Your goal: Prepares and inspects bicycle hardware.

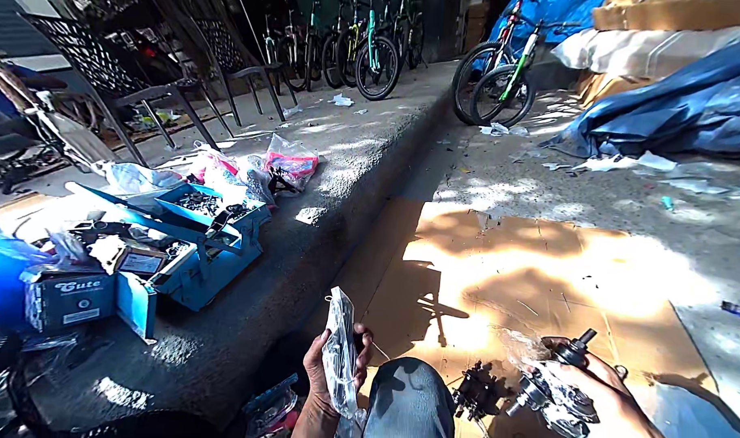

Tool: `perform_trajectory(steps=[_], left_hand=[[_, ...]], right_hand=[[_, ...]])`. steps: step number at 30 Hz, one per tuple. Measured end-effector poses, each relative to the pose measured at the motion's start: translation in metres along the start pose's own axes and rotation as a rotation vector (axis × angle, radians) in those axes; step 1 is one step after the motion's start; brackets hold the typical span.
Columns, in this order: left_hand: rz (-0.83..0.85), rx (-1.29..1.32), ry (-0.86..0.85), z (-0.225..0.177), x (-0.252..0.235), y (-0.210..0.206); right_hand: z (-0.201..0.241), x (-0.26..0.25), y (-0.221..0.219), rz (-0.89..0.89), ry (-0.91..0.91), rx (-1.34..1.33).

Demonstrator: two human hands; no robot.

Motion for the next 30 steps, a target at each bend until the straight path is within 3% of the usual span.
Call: perform_trajectory(steps=[11, 22, 24, 28, 30], left_hand=[[0.126, -0.001, 0.025, 0.005, -0.001, -0.022], [0.076, -0.014, -0.051, -0.005, 0.002, -0.018], [-0.09, -0.081, -0.039, -0.012, 0.0, -0.011], [-0.659, -0.365, 0.065, -0.028, 0.003, 0.014], [-0.982, -0.644, 0.136, -0.039, 0.004, 0.021]], right_hand=[[0.003, -0.001, 0.003, 0.029, 0.036, -0.02], [0.005, -0.003, 0.001, 0.08, 0.042, -0.044], [0.004, -0.003, 0.002, 0.082, 0.047, -0.041], [0.004, -0.002, 0.006, 0.082, 0.06, -0.064], [0.005, -0.001, 0.007, 0.079, 0.064, -0.063]])
Point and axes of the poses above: each hand's wrist, its own x-axis away from the middle knuckle, its own y-axis out of the back of the hand, z = x × y, the point moved 7 cm from there along -x, towards the middle knuckle, and after that the axes turned 6 degrees about -x, right-handed, at the moved point
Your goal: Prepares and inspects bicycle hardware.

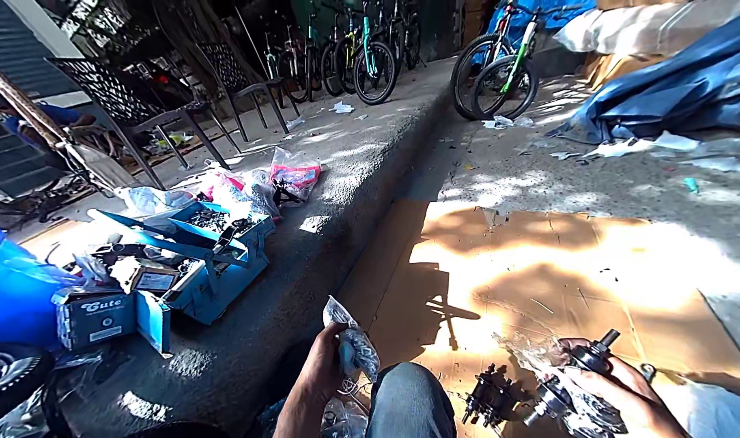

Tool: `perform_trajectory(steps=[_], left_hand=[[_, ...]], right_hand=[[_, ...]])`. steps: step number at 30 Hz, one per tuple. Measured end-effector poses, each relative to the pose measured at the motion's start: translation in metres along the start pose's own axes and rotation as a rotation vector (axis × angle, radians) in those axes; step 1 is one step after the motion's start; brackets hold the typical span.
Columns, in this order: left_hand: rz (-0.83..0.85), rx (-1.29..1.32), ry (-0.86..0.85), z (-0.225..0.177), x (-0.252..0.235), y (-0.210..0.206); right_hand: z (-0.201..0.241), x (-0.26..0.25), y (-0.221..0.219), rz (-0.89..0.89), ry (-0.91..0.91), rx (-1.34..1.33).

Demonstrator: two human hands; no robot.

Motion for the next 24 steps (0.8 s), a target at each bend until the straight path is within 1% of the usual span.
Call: perform_trajectory(steps=[1, 2, 5, 11, 15, 18, 20, 24], left_hand=[[-0.071, -0.08, 0.017, -0.002, -0.001, 0.002], [-0.086, -0.104, 0.026, -0.004, -0.001, 0.002], [-0.013, -0.026, 0.014, -0.012, -0.001, 0.001], [-0.074, 0.059, -0.069, -0.013, -0.006, 0.006], [-0.038, 0.186, -0.141, -0.012, -0.005, 0.004], [-0.007, 0.178, -0.188, -0.005, -0.011, 0.007], [-0.024, 0.144, -0.222, -0.001, -0.017, 0.009], [-0.141, 0.13, -0.269, 0.005, -0.02, 0.012]], right_hand=[[0.002, 0.001, 0.0, -0.004, -0.001, 0.005], [0.004, 0.002, -0.001, -0.002, -0.005, 0.008], [0.004, 0.001, -0.001, -0.008, -0.009, -0.002], [0.004, -0.002, -0.001, 0.022, 0.009, 0.015], [0.005, 0.0, -0.003, 0.023, -0.005, 0.017], [0.002, -0.001, 0.0, 0.039, 0.009, 0.044], [0.002, -0.002, -0.001, 0.036, 0.009, 0.011], [0.002, -0.001, 0.0, 0.013, 0.002, 0.02]])
Point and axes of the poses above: each hand's wrist, its own x-axis away from the middle knuckle, its own y-axis out of the back of the hand, z = x × y, the point moved 7 cm from there along -x, towards the middle knuckle, and after that the axes turned 6 degrees about -x, right-handed, at the moved point
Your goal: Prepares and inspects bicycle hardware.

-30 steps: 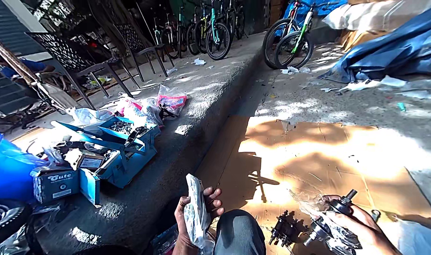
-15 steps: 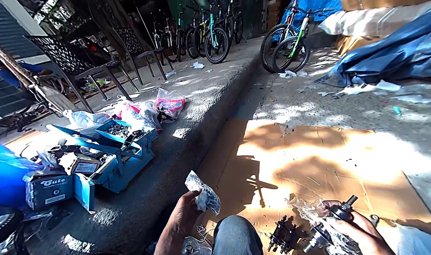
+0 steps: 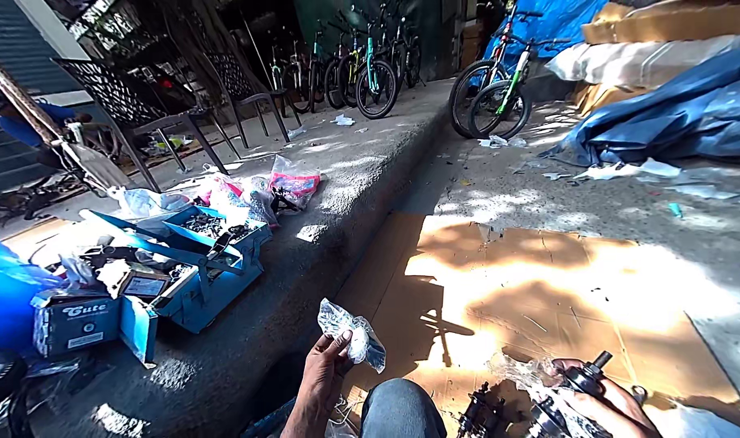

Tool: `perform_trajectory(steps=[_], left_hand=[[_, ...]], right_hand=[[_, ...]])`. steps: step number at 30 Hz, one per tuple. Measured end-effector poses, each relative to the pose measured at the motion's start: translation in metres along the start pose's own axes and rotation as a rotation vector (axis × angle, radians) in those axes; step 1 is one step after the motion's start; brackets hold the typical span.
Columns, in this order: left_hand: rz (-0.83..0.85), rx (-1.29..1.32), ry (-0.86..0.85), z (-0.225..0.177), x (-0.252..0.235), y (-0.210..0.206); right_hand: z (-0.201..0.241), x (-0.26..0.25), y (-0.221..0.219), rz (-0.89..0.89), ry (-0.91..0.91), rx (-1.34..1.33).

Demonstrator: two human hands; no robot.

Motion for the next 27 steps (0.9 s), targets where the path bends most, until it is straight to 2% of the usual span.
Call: perform_trajectory(steps=[5, 12, 15, 20, 23, 27], left_hand=[[-0.133, -0.14, -0.108, 0.0, -0.005, 0.005], [-0.166, -0.088, 0.032, 0.035, -0.018, 0.024], [-0.206, -0.103, 0.115, 0.059, -0.029, 0.038], [-0.383, -0.341, 0.227, 0.119, -0.05, 0.066], [-0.471, -0.364, 0.281, 0.149, -0.051, 0.08], [-0.436, -0.328, 0.356, 0.182, -0.063, 0.106]], right_hand=[[-0.001, 0.0, 0.002, 0.012, 0.009, 0.009], [-0.002, 0.001, 0.004, 0.009, 0.027, 0.007], [-0.002, 0.001, 0.005, 0.007, 0.025, 0.013], [-0.007, -0.002, 0.005, -0.012, 0.02, 0.056], [-0.006, -0.002, 0.001, -0.044, 0.012, 0.093], [-0.006, -0.002, 0.002, -0.074, -0.023, 0.14]])
Point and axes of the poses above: each hand's wrist, its own x-axis away from the middle knuckle, its own y-axis out of the back of the hand, z = x × y, the point moved 7 cm from there along -x, towards the middle knuckle, and after that the axes turned 6 degrees about -x, right-handed, at the moved point
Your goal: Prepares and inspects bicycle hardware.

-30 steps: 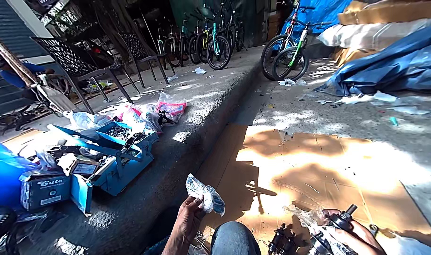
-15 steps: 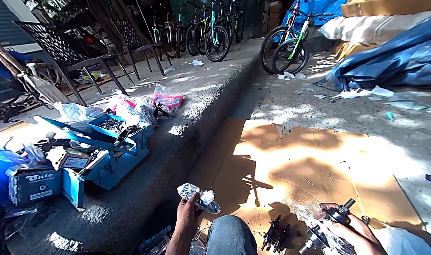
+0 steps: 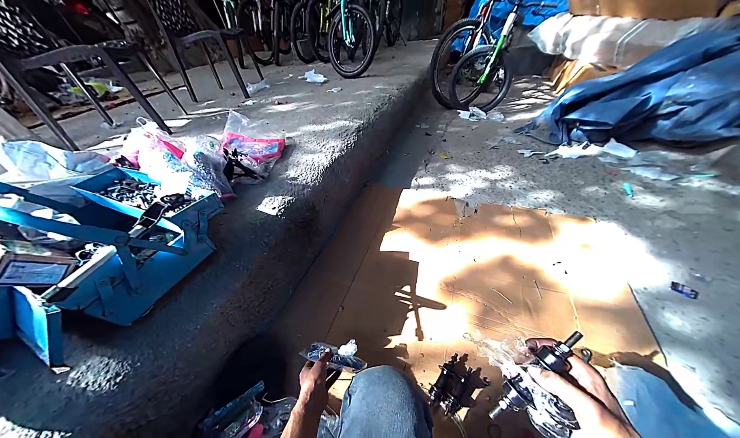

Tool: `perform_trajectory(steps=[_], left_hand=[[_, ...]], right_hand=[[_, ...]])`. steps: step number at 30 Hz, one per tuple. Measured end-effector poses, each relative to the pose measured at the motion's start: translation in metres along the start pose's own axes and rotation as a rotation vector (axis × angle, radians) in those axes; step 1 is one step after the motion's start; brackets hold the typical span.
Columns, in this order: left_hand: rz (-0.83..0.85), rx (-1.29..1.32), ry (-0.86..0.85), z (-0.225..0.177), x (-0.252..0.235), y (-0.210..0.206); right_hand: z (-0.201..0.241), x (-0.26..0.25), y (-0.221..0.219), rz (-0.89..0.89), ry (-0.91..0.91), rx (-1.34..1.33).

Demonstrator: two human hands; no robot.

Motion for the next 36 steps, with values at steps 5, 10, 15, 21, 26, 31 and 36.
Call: perform_trajectory(steps=[5, 10, 15, 21, 26, 31, 36], left_hand=[[-0.008, -0.077, 0.018, -0.008, -0.006, 0.025], [0.407, -0.199, -0.579, -0.139, 0.135, -0.024], [0.964, -0.557, -0.946, -0.156, 0.283, -0.111], [1.205, -0.593, -0.678, -0.099, 0.286, -0.165], [1.206, -0.51, -0.633, -0.096, 0.284, -0.161], [1.269, -0.322, -0.647, -0.098, 0.28, -0.161], [1.276, -0.095, -0.46, -0.105, 0.277, -0.154]], right_hand=[[-0.004, -0.004, 0.0, 0.046, 0.048, 0.04], [-0.001, -0.004, -0.021, 0.094, 0.065, -0.01], [0.002, -0.005, -0.049, 0.167, -0.004, -0.15], [0.009, 0.002, -0.072, 0.299, 0.116, -0.202], [-0.007, 0.003, -0.074, 0.316, -0.079, -0.471], [-0.01, 0.004, -0.076, 0.302, -0.186, -0.547], [-0.005, 0.006, -0.071, 0.266, -0.159, -0.519]])
Point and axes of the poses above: each hand's wrist, its own x-axis away from the middle knuckle, its own y-axis out of the back of the hand, z = x × y, the point moved 7 cm from there along -x, towards the middle knuckle, and after that the axes turned 6 degrees about -x, right-handed, at the moved point
